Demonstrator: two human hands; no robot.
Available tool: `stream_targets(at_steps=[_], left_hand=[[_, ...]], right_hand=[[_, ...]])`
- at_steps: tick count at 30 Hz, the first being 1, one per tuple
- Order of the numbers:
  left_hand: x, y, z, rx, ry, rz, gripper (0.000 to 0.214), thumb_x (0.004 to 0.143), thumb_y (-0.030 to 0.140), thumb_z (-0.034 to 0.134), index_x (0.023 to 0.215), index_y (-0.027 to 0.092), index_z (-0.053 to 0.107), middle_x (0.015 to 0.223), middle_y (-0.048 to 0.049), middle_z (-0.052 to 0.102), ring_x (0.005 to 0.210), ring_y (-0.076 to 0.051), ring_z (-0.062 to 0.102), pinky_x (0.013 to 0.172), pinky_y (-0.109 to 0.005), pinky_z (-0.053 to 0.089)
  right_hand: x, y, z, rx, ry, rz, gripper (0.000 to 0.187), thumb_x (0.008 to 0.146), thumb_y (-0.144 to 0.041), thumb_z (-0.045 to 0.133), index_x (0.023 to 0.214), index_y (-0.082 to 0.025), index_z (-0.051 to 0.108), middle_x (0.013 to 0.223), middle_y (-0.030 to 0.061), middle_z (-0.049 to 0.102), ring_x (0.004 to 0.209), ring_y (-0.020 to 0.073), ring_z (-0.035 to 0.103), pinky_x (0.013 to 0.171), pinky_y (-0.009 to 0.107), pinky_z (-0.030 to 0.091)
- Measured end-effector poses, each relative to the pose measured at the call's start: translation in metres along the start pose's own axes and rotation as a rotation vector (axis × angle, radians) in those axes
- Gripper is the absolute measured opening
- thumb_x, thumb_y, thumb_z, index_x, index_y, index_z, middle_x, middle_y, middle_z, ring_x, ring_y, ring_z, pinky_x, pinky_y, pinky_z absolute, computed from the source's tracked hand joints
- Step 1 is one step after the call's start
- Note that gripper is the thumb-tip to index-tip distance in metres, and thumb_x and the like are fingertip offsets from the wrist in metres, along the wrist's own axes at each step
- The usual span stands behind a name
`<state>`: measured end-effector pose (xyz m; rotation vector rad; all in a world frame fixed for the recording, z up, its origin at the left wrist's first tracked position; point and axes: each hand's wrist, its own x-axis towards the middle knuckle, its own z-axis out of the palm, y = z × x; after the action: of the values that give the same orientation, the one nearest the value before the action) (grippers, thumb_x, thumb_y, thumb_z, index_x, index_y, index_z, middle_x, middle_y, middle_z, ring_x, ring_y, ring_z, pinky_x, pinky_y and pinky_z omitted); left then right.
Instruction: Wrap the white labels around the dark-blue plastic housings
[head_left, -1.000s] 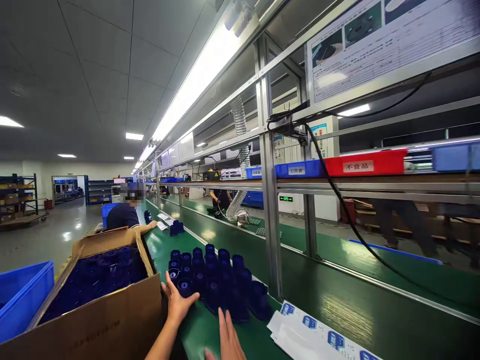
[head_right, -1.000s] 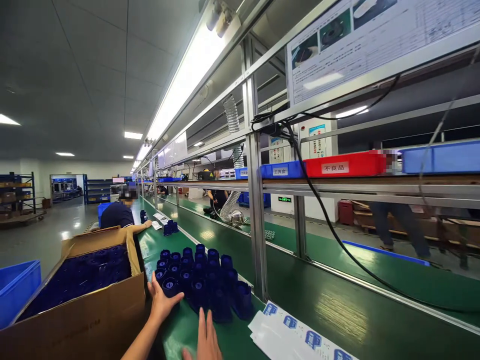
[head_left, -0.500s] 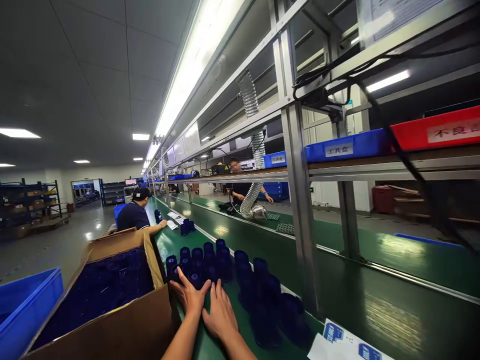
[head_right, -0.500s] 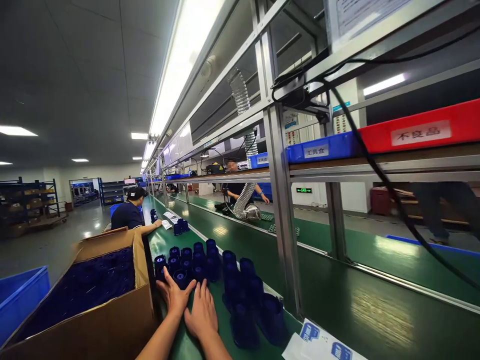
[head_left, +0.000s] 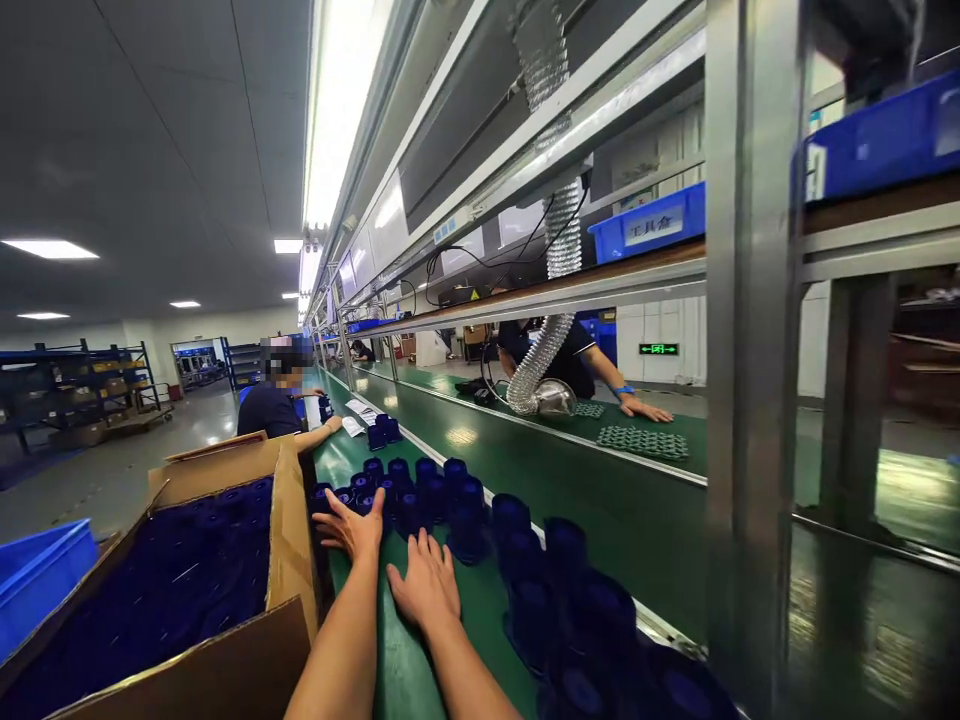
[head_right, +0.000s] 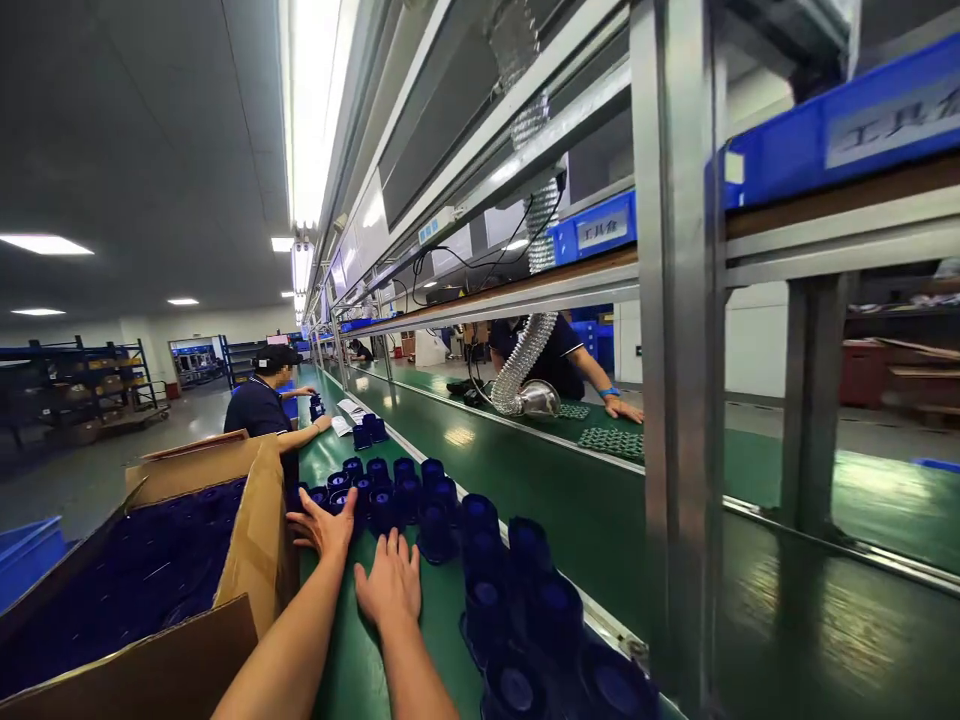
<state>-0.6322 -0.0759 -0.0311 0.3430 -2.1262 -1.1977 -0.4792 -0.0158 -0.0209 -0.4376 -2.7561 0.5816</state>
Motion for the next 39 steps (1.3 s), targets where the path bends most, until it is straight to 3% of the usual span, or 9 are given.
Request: stream_targets(at_steps=[3,8,15,19,22,26,30,33,39], left_hand=[[0.022,-0.003,0.018,-0.035,0.107,-0.114,0.083,0.102,0.062,0.056,0.166,0.021,0.022,0.171,-0.026,0.025,0.156,-0.049,0.03,0.122,-0.075,0.03],[0.056,-0.007,0.037,-0.07,0.162,-0.17,0.061,0.103,0.046,0.064,0.155,0.022,0.046,0.161,-0.0154,0.045,0.147,-0.038,0.047,0.121,-0.067,0.04],[0.09,-0.003,0.071,-0.097,-0.032,0.005,0.052,0.103,0.043,0.066,0.148,0.02,0.054,0.152,-0.0142,0.055,0.138,-0.035,0.056,0.117,-0.063,0.046],[0.082,-0.003,0.093,-0.058,-0.129,0.157,0.05,0.102,0.041,0.068,0.146,0.02,0.055,0.156,-0.0141,0.051,0.141,-0.035,0.053,0.118,-0.063,0.045],[0.069,-0.008,0.099,-0.014,-0.229,0.235,0.045,0.102,0.039,0.068,0.141,0.019,0.059,0.15,-0.0135,0.057,0.135,-0.033,0.058,0.114,-0.059,0.05],[0.051,-0.016,0.083,0.034,-0.34,0.296,0.041,0.102,0.038,0.068,0.138,0.019,0.061,0.145,-0.0131,0.06,0.129,-0.031,0.062,0.109,-0.055,0.055],[0.034,-0.015,0.05,0.076,-0.429,0.331,0.04,0.102,0.038,0.068,0.136,0.018,0.062,0.143,-0.013,0.061,0.126,-0.03,0.064,0.107,-0.054,0.056],[0.018,-0.012,0.019,0.132,-0.508,0.354,0.038,0.102,0.037,0.068,0.134,0.017,0.063,0.14,-0.0126,0.063,0.124,-0.029,0.065,0.106,-0.053,0.057],[-0.025,-0.004,-0.041,0.228,-0.68,0.47,0.032,0.101,0.036,0.07,0.126,0.016,0.066,0.132,-0.0113,0.067,0.12,-0.028,0.067,0.104,-0.052,0.058]], right_hand=[[0.006,-0.001,0.002,0.015,0.004,0.0,0.073,0.098,-0.043,0.047,0.16,-0.004,0.047,0.17,0.0215,0.037,0.159,0.0361,0.033,0.131,0.056,0.016],[0.005,0.0,0.003,0.017,0.0,-0.011,0.073,0.099,-0.042,0.049,0.161,-0.005,0.045,0.171,0.0224,0.037,0.159,0.0365,0.034,0.131,0.056,0.018],[0.01,0.001,0.011,0.025,0.012,-0.03,0.076,0.098,-0.052,0.055,0.165,-0.018,0.043,0.172,0.0223,0.034,0.159,0.0404,0.033,0.129,0.061,0.016],[0.039,-0.007,0.02,0.051,0.018,-0.037,0.074,0.098,-0.048,0.054,0.163,-0.013,0.044,0.171,0.0228,0.035,0.159,0.0408,0.032,0.129,0.065,0.012],[0.064,-0.014,0.026,0.067,0.031,-0.014,0.07,0.1,-0.039,0.049,0.164,-0.013,0.042,0.172,0.0191,0.035,0.159,0.0411,0.031,0.129,0.067,0.008],[0.078,-0.019,0.029,0.066,0.056,0.029,0.067,0.102,-0.029,0.043,0.165,-0.008,0.039,0.173,0.0179,0.031,0.16,0.0394,0.031,0.13,0.062,0.013],[0.054,-0.027,0.024,0.042,0.077,0.065,0.059,0.105,-0.021,0.032,0.159,-0.003,0.047,0.17,0.0237,0.037,0.158,0.0366,0.036,0.128,0.055,0.024],[0.013,-0.034,0.018,0.033,0.065,0.077,0.058,0.104,-0.018,0.032,0.153,0.004,0.053,0.164,0.0295,0.044,0.157,0.0379,0.039,0.128,0.055,0.027],[-0.108,-0.029,-0.009,0.021,0.062,-0.047,0.053,0.102,-0.031,0.05,0.145,-0.003,0.062,0.159,0.0232,0.055,0.153,0.0346,0.046,0.128,0.049,0.033]])
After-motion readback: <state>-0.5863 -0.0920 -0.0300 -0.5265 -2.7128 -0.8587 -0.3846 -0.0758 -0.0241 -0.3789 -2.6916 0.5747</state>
